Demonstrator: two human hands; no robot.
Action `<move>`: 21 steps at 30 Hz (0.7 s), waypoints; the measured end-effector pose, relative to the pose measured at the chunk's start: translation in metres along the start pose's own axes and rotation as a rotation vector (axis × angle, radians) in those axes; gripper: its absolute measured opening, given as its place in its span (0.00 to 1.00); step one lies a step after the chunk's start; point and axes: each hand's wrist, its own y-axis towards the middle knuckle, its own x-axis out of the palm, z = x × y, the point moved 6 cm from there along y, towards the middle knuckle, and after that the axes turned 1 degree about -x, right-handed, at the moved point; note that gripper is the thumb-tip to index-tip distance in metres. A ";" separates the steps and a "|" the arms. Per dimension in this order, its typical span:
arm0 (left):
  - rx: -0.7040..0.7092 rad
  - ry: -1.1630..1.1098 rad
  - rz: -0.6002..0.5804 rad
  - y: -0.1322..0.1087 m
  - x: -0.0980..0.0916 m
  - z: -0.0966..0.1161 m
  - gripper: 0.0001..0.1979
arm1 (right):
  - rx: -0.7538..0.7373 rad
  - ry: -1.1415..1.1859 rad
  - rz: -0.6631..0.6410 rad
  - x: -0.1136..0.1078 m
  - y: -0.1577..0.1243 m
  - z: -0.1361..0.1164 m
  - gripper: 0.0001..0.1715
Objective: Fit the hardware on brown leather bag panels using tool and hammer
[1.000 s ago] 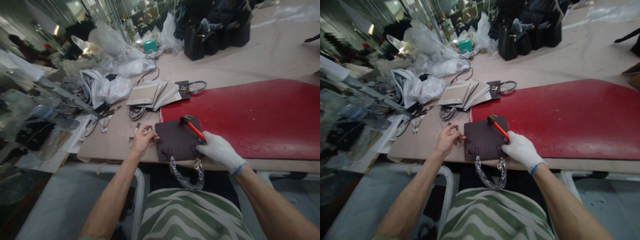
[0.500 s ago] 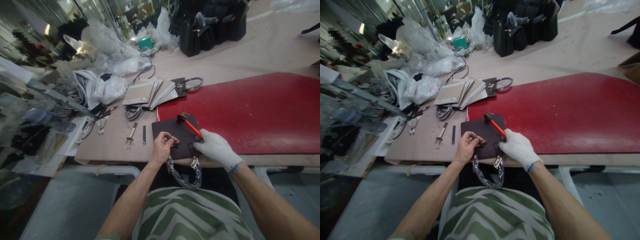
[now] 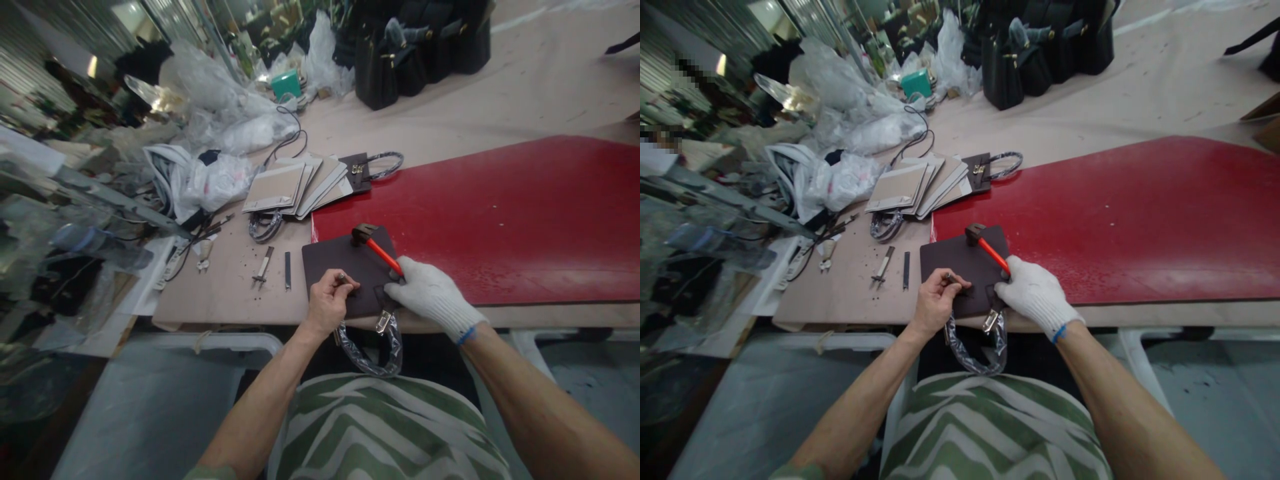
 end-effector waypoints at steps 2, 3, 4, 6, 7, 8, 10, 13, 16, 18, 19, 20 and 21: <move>0.090 0.105 -0.018 -0.003 0.001 0.005 0.05 | -0.002 0.017 0.015 0.000 0.000 0.001 0.17; 0.131 0.155 -0.019 -0.004 0.002 0.007 0.05 | -0.008 0.032 0.030 0.000 0.001 0.002 0.17; 0.164 0.197 -0.015 -0.005 0.002 0.009 0.06 | -0.016 0.056 0.049 0.001 0.001 0.004 0.16; 0.203 0.248 -0.002 -0.006 0.003 0.011 0.07 | -0.054 0.143 0.091 0.000 0.002 0.007 0.14; 0.209 0.256 0.001 -0.005 0.003 0.012 0.07 | -0.083 0.198 0.112 -0.002 0.002 0.008 0.14; 0.207 0.258 -0.004 -0.005 0.003 0.013 0.07 | -0.114 0.250 0.132 -0.005 0.001 0.009 0.13; 0.196 0.264 -0.030 -0.003 0.004 0.014 0.08 | -0.174 0.331 0.180 -0.018 -0.008 0.007 0.13; 0.218 0.293 -0.091 -0.003 0.006 0.015 0.08 | -0.257 0.406 0.292 -0.049 -0.039 -0.004 0.17; 0.286 0.311 -0.119 -0.006 0.008 0.015 0.07 | -0.346 0.462 0.418 -0.073 -0.082 -0.016 0.19; 0.317 0.328 -0.119 -0.008 0.010 0.013 0.07 | -0.373 0.424 0.445 -0.073 -0.102 -0.019 0.19; 0.322 0.338 -0.117 -0.008 0.010 0.011 0.07 | -0.374 0.367 0.428 -0.069 -0.108 -0.019 0.18; 0.321 0.348 -0.119 -0.009 0.011 0.009 0.07 | -0.366 0.291 0.397 -0.063 -0.112 -0.017 0.17; 0.319 0.354 -0.120 -0.009 0.012 0.007 0.08 | -0.350 0.205 0.353 -0.057 -0.113 -0.015 0.16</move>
